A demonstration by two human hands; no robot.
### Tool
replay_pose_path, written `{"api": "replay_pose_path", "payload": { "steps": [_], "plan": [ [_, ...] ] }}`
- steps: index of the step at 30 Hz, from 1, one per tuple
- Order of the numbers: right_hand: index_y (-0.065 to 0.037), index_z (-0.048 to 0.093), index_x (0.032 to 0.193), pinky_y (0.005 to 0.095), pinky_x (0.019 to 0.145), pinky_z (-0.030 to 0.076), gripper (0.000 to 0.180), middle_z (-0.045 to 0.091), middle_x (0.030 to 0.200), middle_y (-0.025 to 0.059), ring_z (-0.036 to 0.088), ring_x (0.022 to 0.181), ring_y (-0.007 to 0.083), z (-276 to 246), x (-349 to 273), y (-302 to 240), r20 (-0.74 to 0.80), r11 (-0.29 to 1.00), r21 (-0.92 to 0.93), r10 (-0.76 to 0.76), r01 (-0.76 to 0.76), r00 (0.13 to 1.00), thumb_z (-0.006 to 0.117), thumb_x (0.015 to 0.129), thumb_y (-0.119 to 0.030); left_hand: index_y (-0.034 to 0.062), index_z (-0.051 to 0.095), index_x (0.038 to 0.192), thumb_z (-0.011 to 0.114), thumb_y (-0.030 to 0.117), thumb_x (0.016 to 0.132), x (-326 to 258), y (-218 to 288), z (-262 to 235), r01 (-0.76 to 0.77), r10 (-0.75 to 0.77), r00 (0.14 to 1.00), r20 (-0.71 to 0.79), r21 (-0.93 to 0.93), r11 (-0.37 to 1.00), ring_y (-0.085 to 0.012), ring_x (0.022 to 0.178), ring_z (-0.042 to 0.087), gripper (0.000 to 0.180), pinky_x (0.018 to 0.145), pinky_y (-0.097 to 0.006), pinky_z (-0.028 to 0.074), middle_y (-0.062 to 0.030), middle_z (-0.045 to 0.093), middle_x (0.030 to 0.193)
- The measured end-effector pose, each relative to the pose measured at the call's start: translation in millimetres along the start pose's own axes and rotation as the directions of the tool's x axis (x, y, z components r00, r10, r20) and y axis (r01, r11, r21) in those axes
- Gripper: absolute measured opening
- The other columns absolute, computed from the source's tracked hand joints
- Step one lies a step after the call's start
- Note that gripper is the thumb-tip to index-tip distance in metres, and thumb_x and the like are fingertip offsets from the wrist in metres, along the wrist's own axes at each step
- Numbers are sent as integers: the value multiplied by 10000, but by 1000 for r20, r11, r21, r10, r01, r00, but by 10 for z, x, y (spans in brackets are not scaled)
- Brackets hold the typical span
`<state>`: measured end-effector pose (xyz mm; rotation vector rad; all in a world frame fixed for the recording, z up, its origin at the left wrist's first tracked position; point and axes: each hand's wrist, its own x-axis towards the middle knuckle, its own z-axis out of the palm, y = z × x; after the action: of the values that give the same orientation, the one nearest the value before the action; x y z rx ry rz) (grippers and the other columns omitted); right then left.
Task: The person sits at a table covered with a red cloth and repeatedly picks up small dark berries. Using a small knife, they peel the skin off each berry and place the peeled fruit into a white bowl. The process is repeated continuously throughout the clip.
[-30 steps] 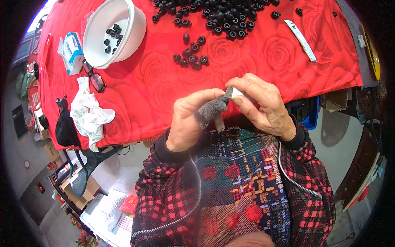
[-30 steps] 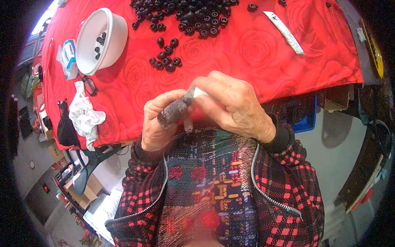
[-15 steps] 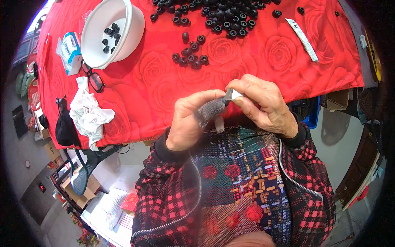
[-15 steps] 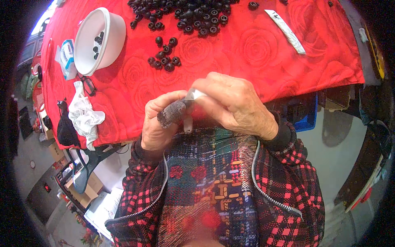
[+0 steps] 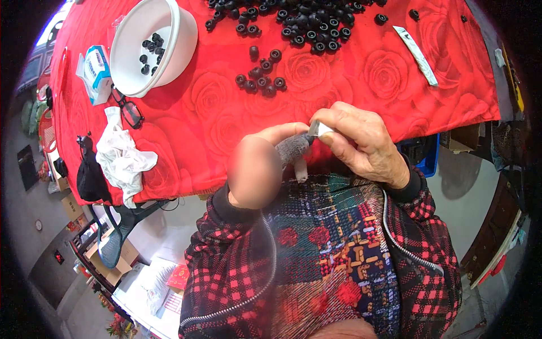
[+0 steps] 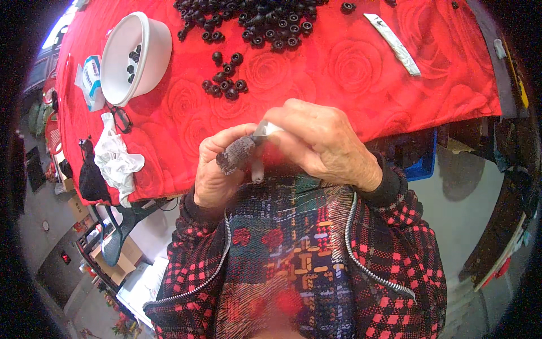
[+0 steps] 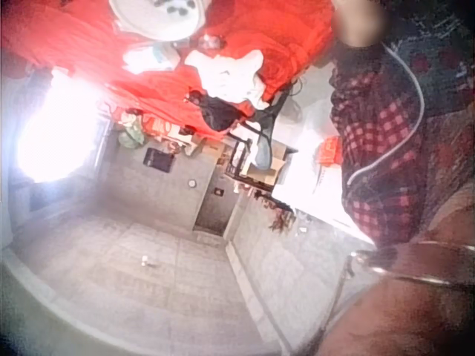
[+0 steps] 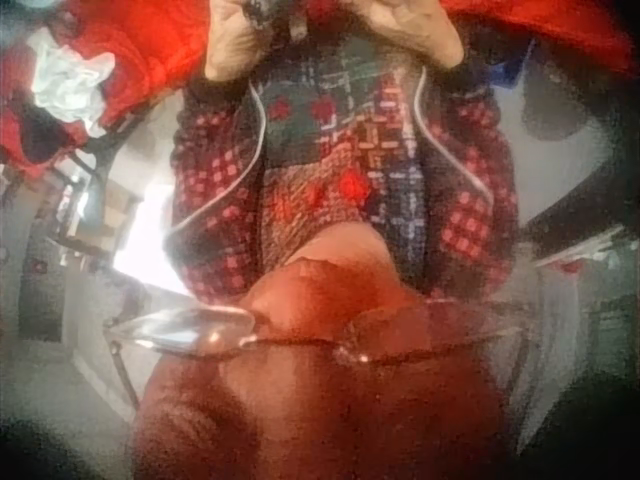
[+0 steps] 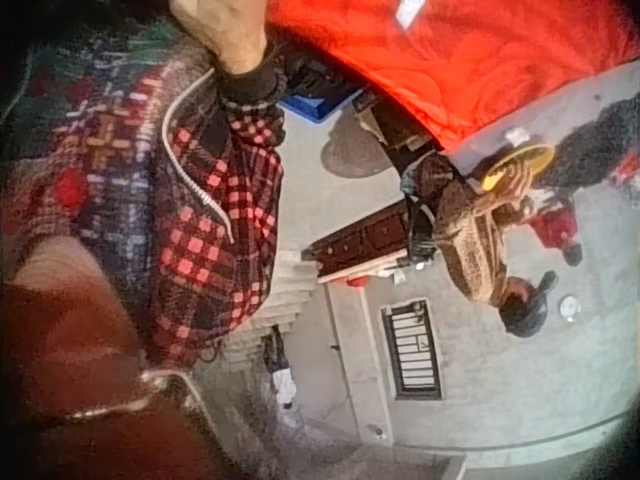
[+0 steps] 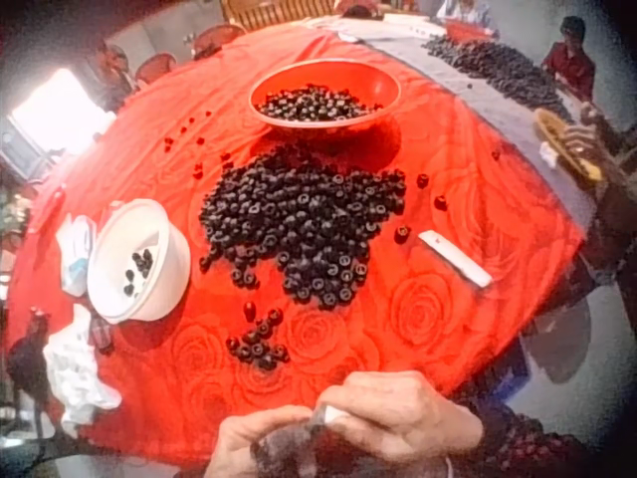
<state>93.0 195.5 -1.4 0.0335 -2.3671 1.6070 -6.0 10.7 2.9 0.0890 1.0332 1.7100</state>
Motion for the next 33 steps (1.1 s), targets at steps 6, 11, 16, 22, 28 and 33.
{"api": "replay_pose_path", "payload": {
  "steps": [6, 11, 16, 22, 28, 33],
  "plan": [
    [9, 611, 1023, 344, 573, 427, 208, 551, 743, 113, 560, 642, 253, -38, -90, -62, 232, 984, 178, -63, 21, 971, 628, 825, -54, -29, 614, 1121, 598, 121, 924, 64, 80, -15, -24, 22, 999, -34, -72, 997, -122, 639, 604, 248, 527, -249, 499, -65, 641, 861],
    [24, 627, 1046, 309, 565, 421, 290, 578, 767, 98, 551, 632, 210, -100, -3, -189, 0, 998, 56, -35, 35, 999, 671, 787, -100, -49, 591, 1116, 657, 175, 875, 7, 49, 5, -44, 43, 998, -39, -11, 999, -131, 679, 568, 335, 540, -277, 513, -74, 589, 842],
    [-13, 617, 1009, 353, 510, 438, 334, 553, 722, 84, 554, 595, 255, 141, 117, -140, -150, 931, -181, -346, 318, 926, 695, 686, -50, -25, 574, 1157, 617, 115, 891, -22, 99, 45, 75, -49, 991, 126, -205, 976, -138, 733, 612, 304, 569, -268, 511, -91, 645, 937],
    [-16, 625, 1041, 345, 498, 429, 481, 567, 738, 60, 525, 578, 222, 190, 42, -131, -108, 842, -358, -467, 404, 878, 723, 578, -101, -27, 546, 1192, 581, 92, 907, -122, -32, 10, -129, 126, 984, 123, 19, 991, -117, 753, 597, 311, 588, -235, 489, -69, 623, 938],
    [7, 612, 1062, 360, 534, 458, 389, 588, 782, 98, 571, 625, 255, 142, -19, -269, -129, 912, -285, -342, 296, 931, 696, 690, -70, -31, 572, 1159, 598, 123, 916, -140, 23, 15, -165, 169, 982, 80, -60, 984, -97, 696, 583, 288, 580, -230, 494, -51, 614, 899],
    [21, 581, 1073, 381, 577, 471, 299, 570, 816, 144, 584, 680, 304, 55, 25, -341, -80, 978, -176, -126, 111, 989, 610, 786, -53, -26, 598, 1133, 605, 140, 921, -186, 60, 54, -107, 110, 993, 44, -82, 991, -115, 666, 601, 269, 566, -245, 508, -59, 619, 879]
  ]
}}
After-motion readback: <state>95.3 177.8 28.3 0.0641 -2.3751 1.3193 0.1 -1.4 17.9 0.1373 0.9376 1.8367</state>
